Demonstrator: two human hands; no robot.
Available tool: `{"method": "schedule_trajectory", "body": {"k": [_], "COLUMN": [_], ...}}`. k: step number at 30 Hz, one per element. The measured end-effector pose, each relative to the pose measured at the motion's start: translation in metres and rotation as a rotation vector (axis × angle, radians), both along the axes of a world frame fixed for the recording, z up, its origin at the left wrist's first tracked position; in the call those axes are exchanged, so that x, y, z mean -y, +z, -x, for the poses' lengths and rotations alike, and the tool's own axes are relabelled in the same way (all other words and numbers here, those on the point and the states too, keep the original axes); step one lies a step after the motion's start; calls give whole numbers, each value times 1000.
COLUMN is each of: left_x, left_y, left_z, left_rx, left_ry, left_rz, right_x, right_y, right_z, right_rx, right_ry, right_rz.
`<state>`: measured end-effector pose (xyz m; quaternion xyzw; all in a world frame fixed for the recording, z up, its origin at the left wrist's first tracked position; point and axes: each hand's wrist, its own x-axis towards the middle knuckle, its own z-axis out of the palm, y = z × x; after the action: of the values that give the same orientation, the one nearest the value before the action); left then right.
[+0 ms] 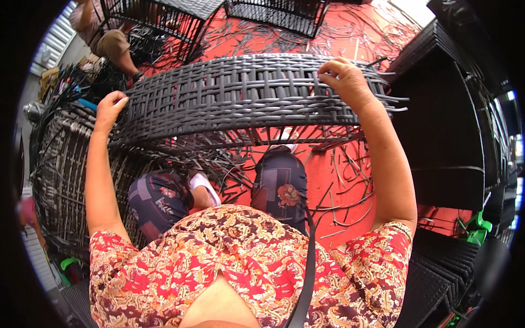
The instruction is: The person weaves black synthetic rattan strips into a rectangular furniture frame, threading the strips through the vertical supports by hand. The person repeatedly pulls the strips tight and adjusts the weave pattern to maintain uniformity.
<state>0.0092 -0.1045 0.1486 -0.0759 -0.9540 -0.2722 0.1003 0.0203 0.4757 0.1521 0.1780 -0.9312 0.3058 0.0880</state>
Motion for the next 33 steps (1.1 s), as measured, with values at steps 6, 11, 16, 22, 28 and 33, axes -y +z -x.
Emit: {"method": "schedule_trajectory", "body": {"k": [6,11,16,22,28,33], "left_x": [-76,-83,-79,-84,-90,-137], "left_y": [4,-10,-12,-5,-15,-9], "left_z": [-3,-2,0,-5,4,4], "left_rx": [-56,36,67,-2,-138,-209], "left_ry": [-275,-265,-311,-334,-256,-370], "left_rz": [3,-51,-95,20,55,85], "right_x": [42,41,38,44,55,96], "right_y": [-9,-2,0,-8,-8,-7], "right_z": [22,24,25,29,28,26], "right_rx": [23,101,111,-98,-147,-1], "right_ry": [145,181,191,156,-5,160], "right_rz": [-125,-113,-158,-288,-194,-58]}}
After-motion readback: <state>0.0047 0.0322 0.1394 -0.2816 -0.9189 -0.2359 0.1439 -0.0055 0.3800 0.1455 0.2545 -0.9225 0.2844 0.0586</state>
